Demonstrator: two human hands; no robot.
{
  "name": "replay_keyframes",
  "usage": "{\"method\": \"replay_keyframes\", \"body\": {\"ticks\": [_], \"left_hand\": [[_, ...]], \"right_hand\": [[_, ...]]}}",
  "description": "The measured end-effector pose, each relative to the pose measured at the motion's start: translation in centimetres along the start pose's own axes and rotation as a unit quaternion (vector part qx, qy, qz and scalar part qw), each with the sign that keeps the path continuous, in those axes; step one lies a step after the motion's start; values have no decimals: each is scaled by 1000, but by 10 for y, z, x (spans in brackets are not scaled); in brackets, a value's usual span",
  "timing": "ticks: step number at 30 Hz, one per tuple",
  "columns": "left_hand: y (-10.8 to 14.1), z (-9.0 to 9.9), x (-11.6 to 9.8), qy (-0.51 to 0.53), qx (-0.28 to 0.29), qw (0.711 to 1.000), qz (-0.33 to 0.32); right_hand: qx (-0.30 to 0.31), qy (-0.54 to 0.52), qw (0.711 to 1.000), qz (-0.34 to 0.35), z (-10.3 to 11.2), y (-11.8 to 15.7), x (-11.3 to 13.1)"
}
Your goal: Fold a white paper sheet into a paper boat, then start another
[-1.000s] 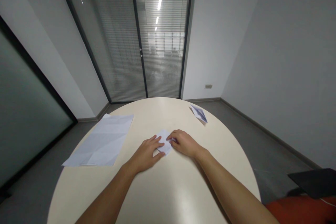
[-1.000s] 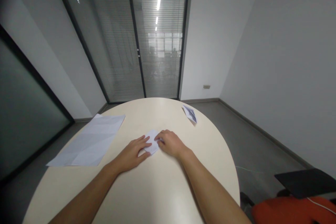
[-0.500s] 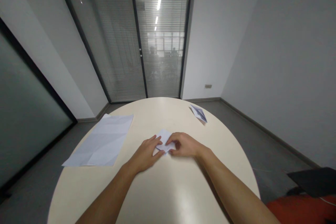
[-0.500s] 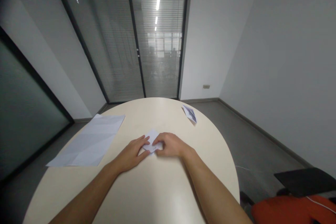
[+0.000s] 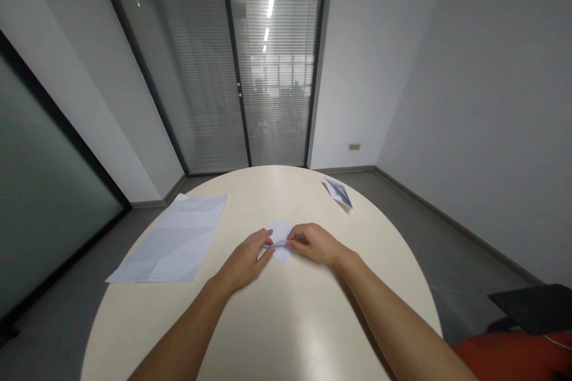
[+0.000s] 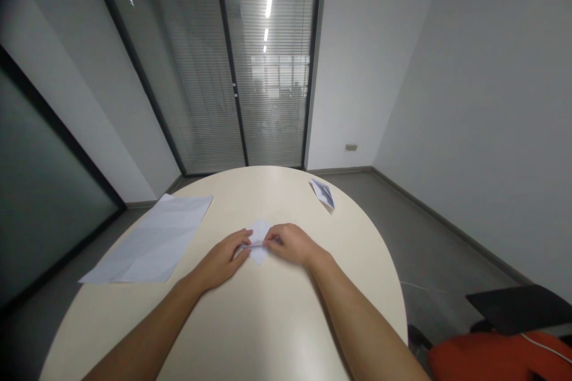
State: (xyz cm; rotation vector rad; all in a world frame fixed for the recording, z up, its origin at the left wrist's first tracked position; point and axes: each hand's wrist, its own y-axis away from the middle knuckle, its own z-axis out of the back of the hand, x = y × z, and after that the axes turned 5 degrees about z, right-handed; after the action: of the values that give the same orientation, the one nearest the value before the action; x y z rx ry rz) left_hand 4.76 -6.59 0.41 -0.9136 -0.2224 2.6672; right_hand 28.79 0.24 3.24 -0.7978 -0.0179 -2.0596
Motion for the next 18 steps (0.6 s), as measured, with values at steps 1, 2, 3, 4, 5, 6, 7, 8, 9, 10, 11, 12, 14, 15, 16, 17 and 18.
{"method": "replay_keyframes", "body": {"ticks": [1, 2, 3, 4, 5, 6, 7, 8, 9, 10, 11, 12, 14, 15, 16, 17, 18], "left_hand": [[-1, 0, 1, 2, -13, 1000, 1], [-1, 0, 2, 2, -24, 1000, 0], [-2, 0, 2, 2, -31, 999, -3], [-2, 1, 2, 1, -35, 999, -4], [-3, 2, 2, -2, -37, 999, -5], [-3, 2, 2, -9, -36, 999, -5], [-4, 3, 1, -17, -36, 999, -4], [-4, 3, 1, -24, -37, 999, -2], [-4, 3, 1, -30, -39, 999, 1], [-5, 2, 1, -33, -42, 999, 3], [-5, 2, 1, -33, -46, 998, 6], [-6, 1, 1, -32, -50, 998, 10], [-6, 0, 2, -33, -54, 998, 18], [-7, -1, 2, -35, -57, 998, 21], [-7, -1, 3, -38, -58, 997, 24], [-8, -1, 3, -41, -60, 997, 26], [-8, -1, 3, -44, -61, 997, 27]], "right_hand": [[-7, -4, 1000, -6, 0, 0, 0], [-13, -8, 1000, -10, 0, 0, 1], [-16, -13, 1000, -13, 1, -1, 1], [-19, -17, 1000, -17, 1, -1, 1], [-22, -21, 999, -21, 1, -1, 1], [-23, -25, 999, -24, 1, -1, 1], [-25, -28, 999, -28, 0, -1, 0], [-28, -29, 999, -32, 0, -1, -1], [-31, -29, 998, -35, 0, -1, -2], [-34, -28, 998, -39, -1, -1, -3], [-38, -26, 998, -43, -1, -1, -4], [-41, -24, 998, -45, -1, 0, -5], [-42, -20, 998, -42, -2, 0, -7], [-43, -20, 998, -37, -2, 0, -7], [-43, -23, 998, -31, -2, 0, -7], [-43, -27, 998, -24, -3, 1, -8], [-45, -32, 998, -19, -3, 1, -8]]}}
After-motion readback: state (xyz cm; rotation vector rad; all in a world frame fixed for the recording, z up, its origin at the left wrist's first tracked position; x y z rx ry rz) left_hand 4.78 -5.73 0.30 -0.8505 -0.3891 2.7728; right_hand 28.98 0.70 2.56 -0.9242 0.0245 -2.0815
